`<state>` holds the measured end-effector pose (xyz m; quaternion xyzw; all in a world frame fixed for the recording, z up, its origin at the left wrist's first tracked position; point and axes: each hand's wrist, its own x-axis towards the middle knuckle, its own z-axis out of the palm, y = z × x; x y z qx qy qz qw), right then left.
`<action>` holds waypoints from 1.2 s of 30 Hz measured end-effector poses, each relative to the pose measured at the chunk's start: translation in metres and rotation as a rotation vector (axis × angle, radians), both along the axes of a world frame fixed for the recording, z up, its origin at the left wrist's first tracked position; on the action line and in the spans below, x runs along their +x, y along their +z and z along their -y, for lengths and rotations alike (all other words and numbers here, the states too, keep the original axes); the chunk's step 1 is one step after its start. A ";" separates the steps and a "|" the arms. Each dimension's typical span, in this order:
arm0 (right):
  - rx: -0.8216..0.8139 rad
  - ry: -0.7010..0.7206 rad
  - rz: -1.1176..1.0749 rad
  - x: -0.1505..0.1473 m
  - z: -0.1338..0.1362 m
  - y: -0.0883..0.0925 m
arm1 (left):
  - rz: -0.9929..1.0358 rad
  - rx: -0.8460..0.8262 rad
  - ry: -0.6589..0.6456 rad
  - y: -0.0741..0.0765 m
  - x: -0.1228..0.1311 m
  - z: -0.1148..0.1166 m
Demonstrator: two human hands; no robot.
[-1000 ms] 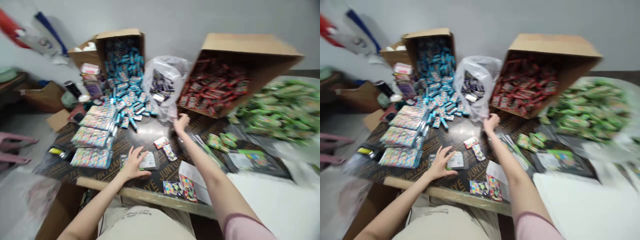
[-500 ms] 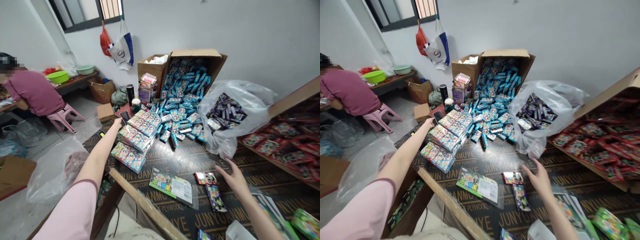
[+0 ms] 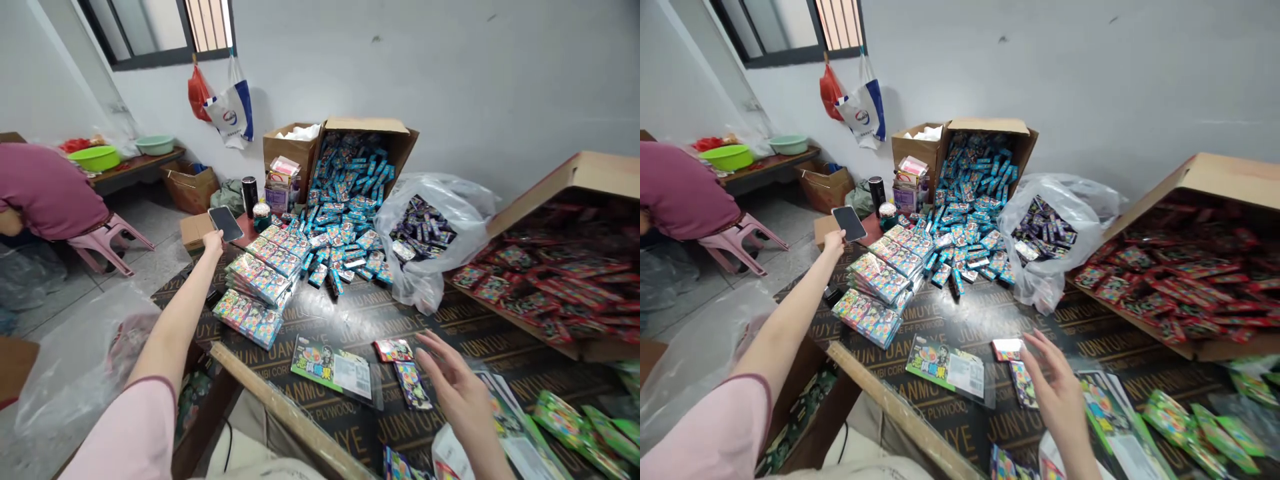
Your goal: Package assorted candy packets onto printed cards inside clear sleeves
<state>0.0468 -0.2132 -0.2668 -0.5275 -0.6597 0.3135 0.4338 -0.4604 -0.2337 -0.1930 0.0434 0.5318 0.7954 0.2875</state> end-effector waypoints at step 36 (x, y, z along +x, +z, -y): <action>-0.216 0.098 -0.957 -0.069 0.134 -0.017 | 0.177 0.343 -0.631 -0.071 0.361 0.112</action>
